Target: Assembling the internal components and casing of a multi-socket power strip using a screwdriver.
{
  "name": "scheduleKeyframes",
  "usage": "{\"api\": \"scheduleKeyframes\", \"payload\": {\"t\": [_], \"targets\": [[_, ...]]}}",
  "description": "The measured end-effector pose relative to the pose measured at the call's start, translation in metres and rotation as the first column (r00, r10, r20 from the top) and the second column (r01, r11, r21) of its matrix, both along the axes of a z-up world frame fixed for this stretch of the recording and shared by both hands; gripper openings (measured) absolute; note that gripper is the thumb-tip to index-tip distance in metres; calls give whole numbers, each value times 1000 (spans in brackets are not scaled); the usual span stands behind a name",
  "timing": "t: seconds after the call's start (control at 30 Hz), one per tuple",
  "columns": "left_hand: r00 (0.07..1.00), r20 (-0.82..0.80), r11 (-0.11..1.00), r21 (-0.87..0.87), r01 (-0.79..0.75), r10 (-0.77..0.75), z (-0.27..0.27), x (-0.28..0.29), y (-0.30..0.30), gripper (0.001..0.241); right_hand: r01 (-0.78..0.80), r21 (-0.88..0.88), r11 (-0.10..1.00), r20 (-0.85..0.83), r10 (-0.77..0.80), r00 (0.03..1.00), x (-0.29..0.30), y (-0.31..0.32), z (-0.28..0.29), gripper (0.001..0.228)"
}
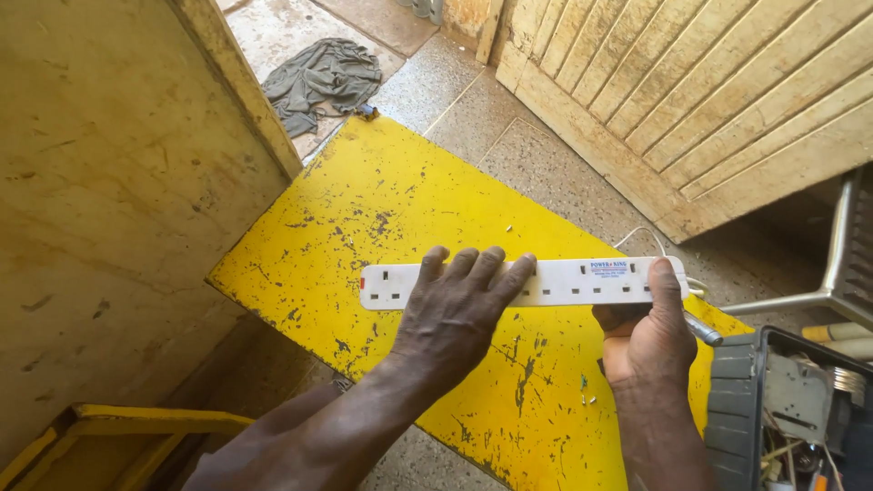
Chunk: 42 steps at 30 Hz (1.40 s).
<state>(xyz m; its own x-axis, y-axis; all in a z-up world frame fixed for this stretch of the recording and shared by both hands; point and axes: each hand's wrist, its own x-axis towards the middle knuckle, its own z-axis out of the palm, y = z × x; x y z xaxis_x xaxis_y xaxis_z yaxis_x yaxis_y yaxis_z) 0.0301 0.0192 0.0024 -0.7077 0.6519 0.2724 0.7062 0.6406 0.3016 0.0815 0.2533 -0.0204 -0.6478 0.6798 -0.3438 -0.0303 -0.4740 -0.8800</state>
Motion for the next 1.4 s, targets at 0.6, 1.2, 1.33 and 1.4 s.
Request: {"api": "scheduleKeyframes", "payload": {"t": [0.6, 1.2, 1.33, 1.4], "targets": [[836, 546, 988, -89, 123, -55, 59, -15, -31, 47, -355, 0, 935, -286, 340, 896, 11, 24, 4, 63], [144, 961, 965, 250, -79, -237, 22, -10, -30, 50, -248, 62, 967, 117, 240, 964, -2, 12, -8, 47], [160, 960, 970, 239, -46, -229, 30, -8, -23, 52, -265, 91, 960, 148, 250, 957, -2, -7, 11, 45], [144, 958, 964, 259, -61, -248, 24, -4, -18, 52, -269, 101, 958, 160, 251, 955, -2, -8, 10, 46]]}}
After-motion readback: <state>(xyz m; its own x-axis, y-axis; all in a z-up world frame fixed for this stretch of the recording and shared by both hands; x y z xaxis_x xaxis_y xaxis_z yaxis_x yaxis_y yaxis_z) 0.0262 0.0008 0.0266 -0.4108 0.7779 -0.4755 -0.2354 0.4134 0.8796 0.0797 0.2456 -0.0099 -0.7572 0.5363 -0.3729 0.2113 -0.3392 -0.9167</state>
